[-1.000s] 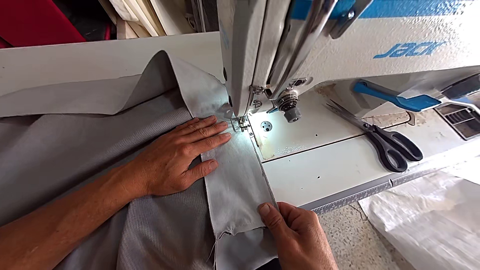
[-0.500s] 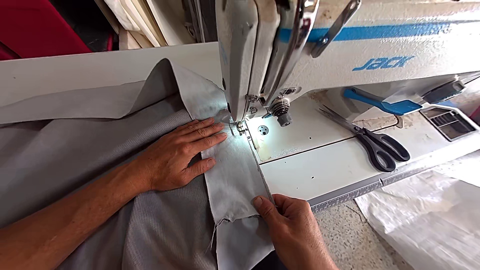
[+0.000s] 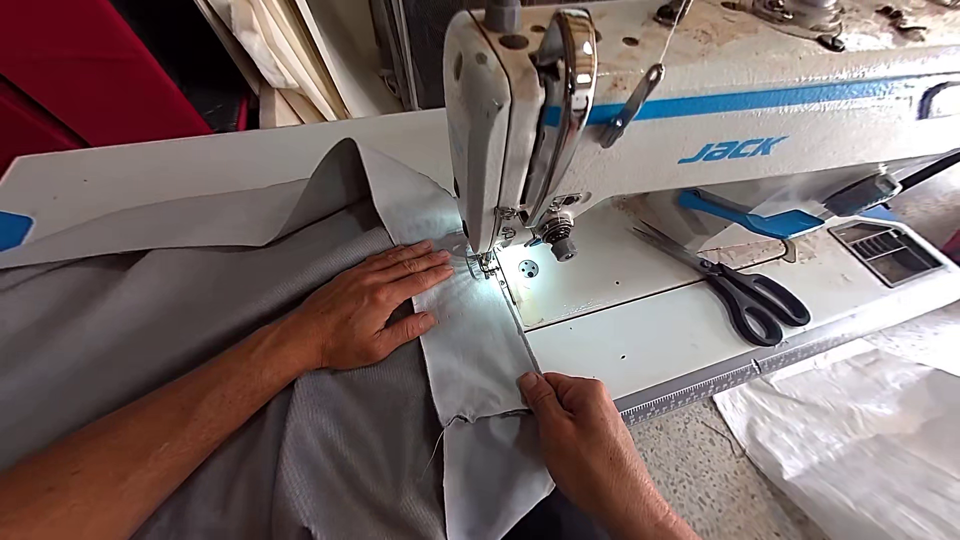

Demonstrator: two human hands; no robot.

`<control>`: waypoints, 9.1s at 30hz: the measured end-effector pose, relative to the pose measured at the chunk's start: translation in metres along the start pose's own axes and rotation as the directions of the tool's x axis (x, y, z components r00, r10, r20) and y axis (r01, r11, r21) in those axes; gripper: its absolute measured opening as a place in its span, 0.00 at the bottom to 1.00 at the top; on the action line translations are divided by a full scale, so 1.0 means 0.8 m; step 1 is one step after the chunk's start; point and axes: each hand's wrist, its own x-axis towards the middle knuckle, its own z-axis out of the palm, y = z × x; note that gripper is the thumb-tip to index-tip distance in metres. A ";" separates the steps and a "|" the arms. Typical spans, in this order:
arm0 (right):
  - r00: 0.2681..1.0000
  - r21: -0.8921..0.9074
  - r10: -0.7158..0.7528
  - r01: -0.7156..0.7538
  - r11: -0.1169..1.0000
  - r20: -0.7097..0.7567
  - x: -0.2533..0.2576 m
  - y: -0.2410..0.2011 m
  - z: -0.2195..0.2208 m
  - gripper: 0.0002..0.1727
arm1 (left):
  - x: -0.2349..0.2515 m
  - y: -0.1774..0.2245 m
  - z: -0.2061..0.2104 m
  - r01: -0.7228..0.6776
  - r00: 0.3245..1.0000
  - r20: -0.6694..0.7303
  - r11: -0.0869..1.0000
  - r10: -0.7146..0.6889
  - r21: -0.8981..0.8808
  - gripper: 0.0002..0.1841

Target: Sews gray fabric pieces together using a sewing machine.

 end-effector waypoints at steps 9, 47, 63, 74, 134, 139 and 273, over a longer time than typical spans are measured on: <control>0.997 0.006 0.005 -0.005 1.000 0.079 0.010 -0.009 -0.004 0.25 | -0.003 -0.011 -0.001 -0.041 0.998 -0.050 0.998 0.043 0.048 0.33; 0.947 0.142 0.285 -0.306 0.941 0.148 0.031 -0.033 -0.007 0.22 | 0.005 0.069 0.015 -0.145 0.989 0.023 0.984 0.148 -0.104 0.27; 0.951 0.116 0.284 -0.298 0.948 0.125 0.035 -0.042 0.004 0.24 | 0.026 0.083 0.019 0.058 0.988 -0.122 0.953 -0.098 -0.297 0.21; 0.958 -0.011 0.270 -0.270 0.963 0.096 0.043 -0.047 0.004 0.27 | 0.015 0.077 0.027 -0.099 0.990 -0.109 0.995 0.095 -0.032 0.23; 0.990 0.210 0.138 -0.138 0.968 0.019 -0.038 0.018 0.000 0.12 | 0.036 0.035 0.019 -0.179 0.979 -0.094 0.983 0.181 0.036 0.22; 0.995 0.236 0.103 -0.097 0.967 -0.013 -0.036 0.025 0.003 0.14 | 0.030 0.041 0.017 -0.162 0.959 -0.214 0.979 0.185 0.123 0.19; 0.919 -0.032 -0.317 0.319 0.947 -0.232 -0.122 0.045 0.008 0.08 | 0.021 0.142 0.035 0.252 0.964 -0.059 0.962 -0.259 -0.106 0.29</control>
